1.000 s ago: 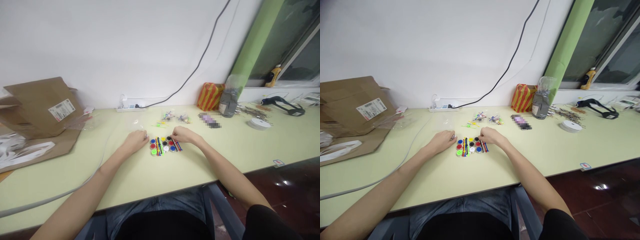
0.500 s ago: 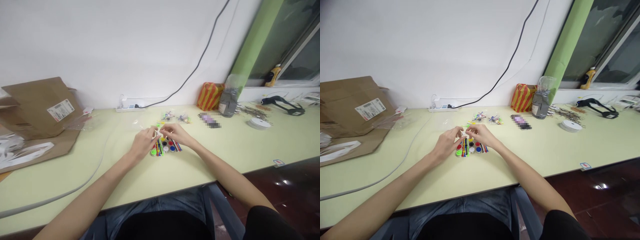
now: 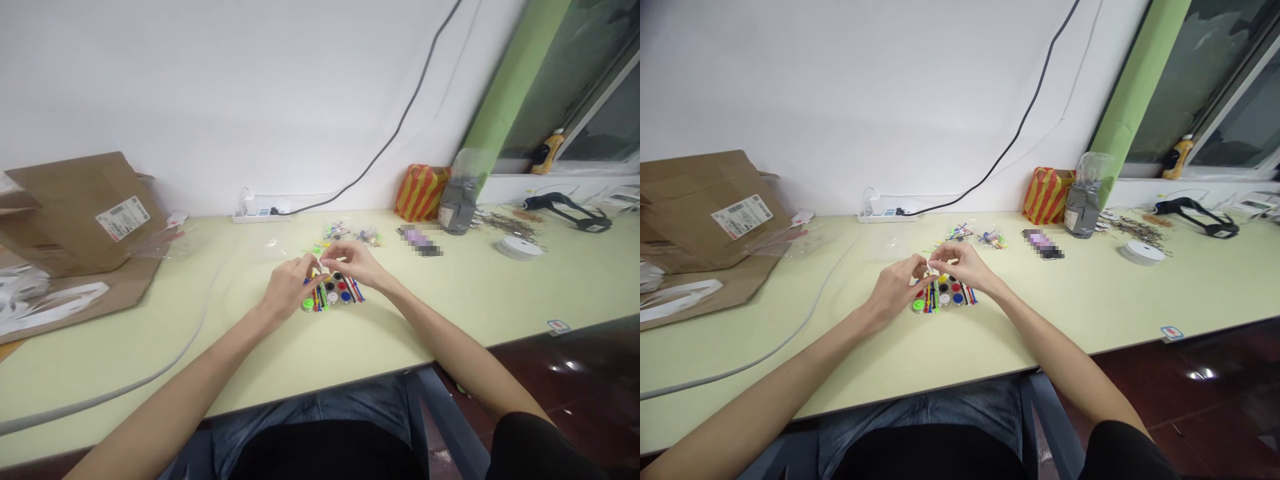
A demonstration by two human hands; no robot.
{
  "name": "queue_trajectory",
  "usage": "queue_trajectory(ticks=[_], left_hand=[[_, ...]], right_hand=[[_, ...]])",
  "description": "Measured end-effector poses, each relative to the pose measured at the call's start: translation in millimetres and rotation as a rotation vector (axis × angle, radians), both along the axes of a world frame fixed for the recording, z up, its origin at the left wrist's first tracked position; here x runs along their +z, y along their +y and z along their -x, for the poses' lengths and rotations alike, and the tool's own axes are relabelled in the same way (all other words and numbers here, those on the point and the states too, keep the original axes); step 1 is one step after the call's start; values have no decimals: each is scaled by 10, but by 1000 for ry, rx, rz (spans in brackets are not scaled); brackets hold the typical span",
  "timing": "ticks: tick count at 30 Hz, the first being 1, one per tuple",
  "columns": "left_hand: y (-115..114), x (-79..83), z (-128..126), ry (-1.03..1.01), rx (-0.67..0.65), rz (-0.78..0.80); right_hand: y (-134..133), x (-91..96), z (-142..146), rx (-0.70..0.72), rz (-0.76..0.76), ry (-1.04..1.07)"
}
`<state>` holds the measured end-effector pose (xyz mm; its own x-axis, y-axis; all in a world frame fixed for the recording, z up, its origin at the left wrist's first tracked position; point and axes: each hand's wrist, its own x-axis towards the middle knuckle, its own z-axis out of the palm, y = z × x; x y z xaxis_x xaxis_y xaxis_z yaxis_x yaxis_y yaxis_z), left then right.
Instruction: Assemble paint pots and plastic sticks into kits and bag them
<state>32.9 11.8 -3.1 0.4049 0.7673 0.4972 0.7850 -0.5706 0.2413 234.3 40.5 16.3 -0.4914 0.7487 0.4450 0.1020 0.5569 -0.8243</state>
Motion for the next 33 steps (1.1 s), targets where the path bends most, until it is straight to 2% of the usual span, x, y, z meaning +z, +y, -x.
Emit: queue_trajectory(ticks=[3, 6, 9, 12, 16, 19, 22, 26, 33], left_hand=[[63, -21, 34, 16, 43, 9], [157, -36, 112, 29, 114, 20], [269, -58, 238, 74, 198, 52], [363, -86, 360, 186, 256, 120], [401, -99, 432, 373, 227, 234], [387, -92, 431, 411, 197, 231], [381, -96, 427, 387, 182, 222], [390, -113, 431, 381, 174, 217], [404, -142, 442, 397, 180, 202]], right_hand=[[55, 27, -99, -185, -155, -126], [149, 31, -244, -442, -303, -393], [240, 7, -363, -565, -276, -656], [299, -25, -422, -583, -205, -812], [344, -50, -458, -594, -168, -921], [372, -61, -497, -567, -131, -989], [393, -76, -543, -464, -75, -1061], [402, -88, -573, -391, -54, -1066], [390, -67, -583, -429, -38, -988]])
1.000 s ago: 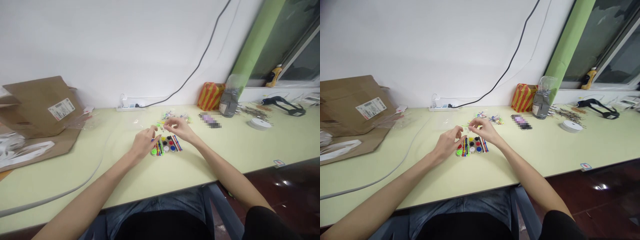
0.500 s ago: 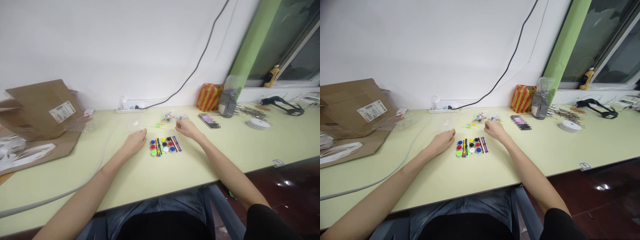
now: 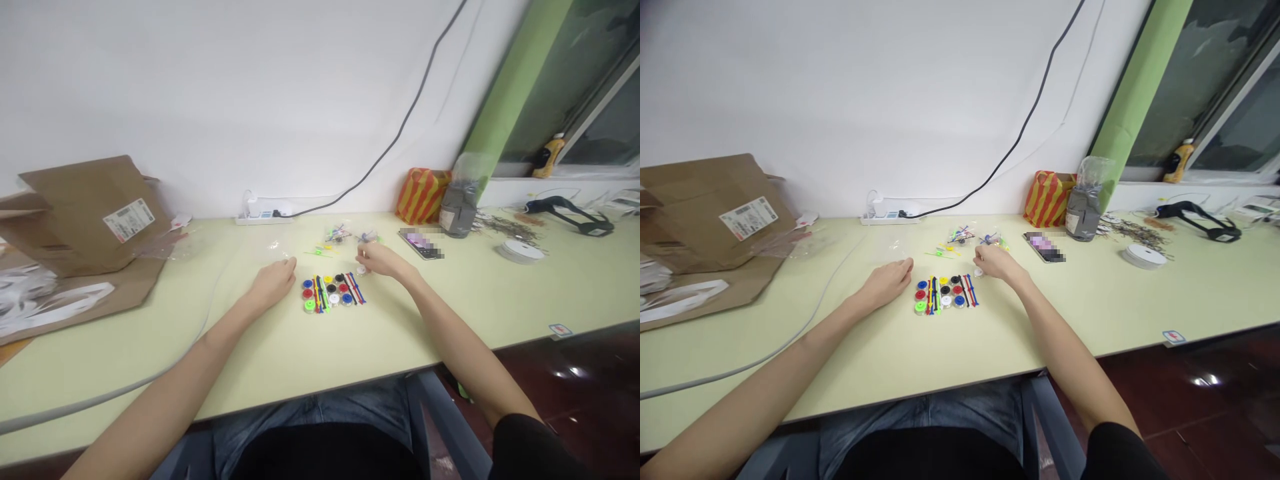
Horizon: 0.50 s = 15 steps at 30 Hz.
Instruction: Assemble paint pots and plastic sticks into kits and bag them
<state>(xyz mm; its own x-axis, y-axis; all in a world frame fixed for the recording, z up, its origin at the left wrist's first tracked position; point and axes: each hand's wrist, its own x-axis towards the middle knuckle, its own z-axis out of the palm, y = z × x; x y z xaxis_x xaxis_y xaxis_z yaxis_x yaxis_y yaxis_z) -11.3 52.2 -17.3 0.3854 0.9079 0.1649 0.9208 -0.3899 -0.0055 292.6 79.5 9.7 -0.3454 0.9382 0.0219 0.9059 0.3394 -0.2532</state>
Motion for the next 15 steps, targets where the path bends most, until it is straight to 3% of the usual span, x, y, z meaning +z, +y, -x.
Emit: queue_trajectory(ticks=[15], left_hand=[[29, -68, 20, -33, -18, -18]], right_hand=[[-58, -17, 51, 53, 76, 2]])
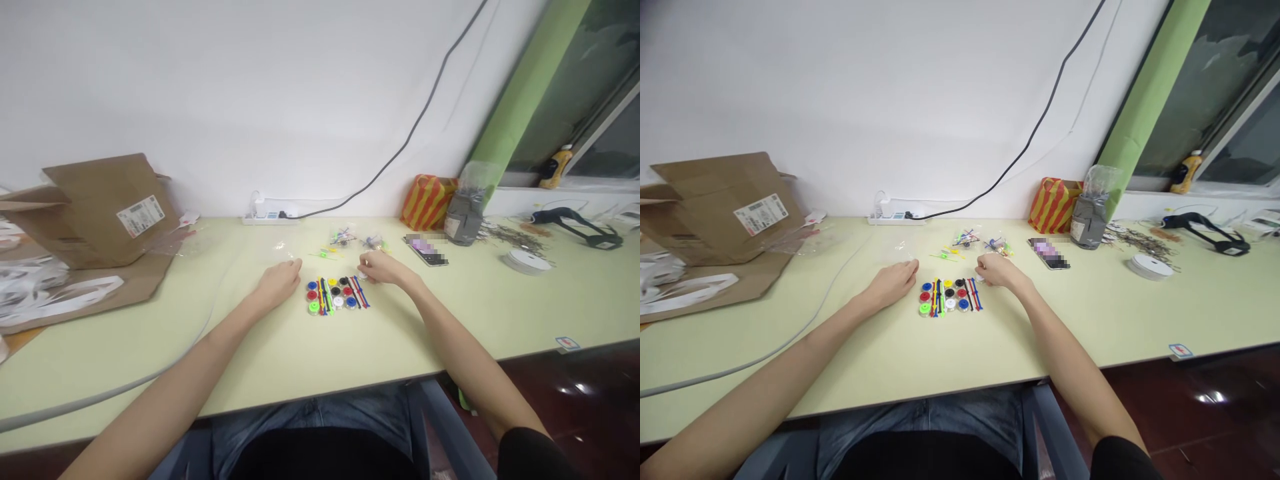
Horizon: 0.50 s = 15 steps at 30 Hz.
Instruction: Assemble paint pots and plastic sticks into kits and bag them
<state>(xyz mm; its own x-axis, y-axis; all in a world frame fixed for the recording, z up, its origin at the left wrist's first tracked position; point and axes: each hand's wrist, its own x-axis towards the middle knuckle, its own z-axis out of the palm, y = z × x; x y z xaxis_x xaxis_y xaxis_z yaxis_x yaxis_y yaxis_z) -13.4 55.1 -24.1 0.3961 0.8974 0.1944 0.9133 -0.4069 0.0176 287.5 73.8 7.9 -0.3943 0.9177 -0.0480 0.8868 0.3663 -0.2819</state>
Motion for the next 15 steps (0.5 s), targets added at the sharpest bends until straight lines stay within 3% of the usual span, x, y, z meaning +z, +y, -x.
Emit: queue_trajectory(ticks=[6, 10, 15], left_hand=[[-30, 0, -7, 12, 3, -10], [-72, 20, -13, 3, 10, -4], [-104, 35, -17, -7, 26, 9]], right_hand=[[65, -48, 98, -113, -277, 66], [186, -159, 353, -24, -260, 120], [382, -195, 732, 72, -298, 1]])
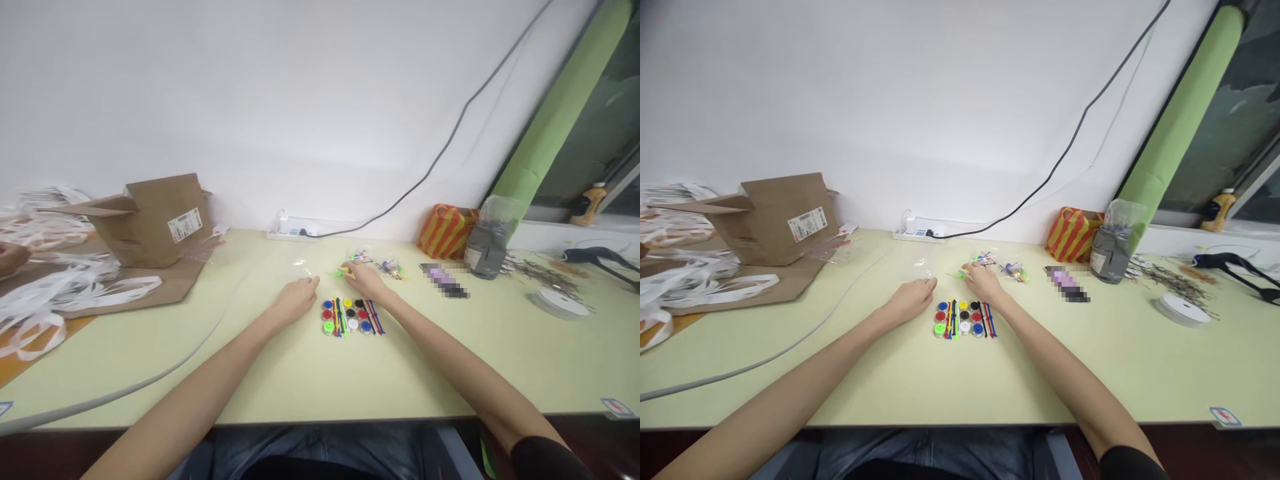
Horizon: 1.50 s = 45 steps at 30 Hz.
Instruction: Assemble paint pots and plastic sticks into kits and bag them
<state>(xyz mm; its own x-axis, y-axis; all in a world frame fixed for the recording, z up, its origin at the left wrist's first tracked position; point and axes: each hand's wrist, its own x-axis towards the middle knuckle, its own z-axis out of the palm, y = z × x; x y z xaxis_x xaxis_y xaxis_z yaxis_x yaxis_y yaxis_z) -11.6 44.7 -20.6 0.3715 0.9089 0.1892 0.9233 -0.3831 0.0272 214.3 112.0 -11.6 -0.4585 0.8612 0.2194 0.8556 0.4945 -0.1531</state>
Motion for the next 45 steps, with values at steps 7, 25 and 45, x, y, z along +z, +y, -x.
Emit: queue_trajectory(ticks=[7, 25, 45], left_hand=[[5, -15, 15, 19, -4, -14], [-283, 116, -380, -414, -270, -243], [-266, 113, -398, -698, -376, -181]], right_hand=[[132, 79, 287, 31, 44, -14], [-695, -29, 128, 395, 484, 1181], [-813, 202, 28, 529, 496, 1073]])
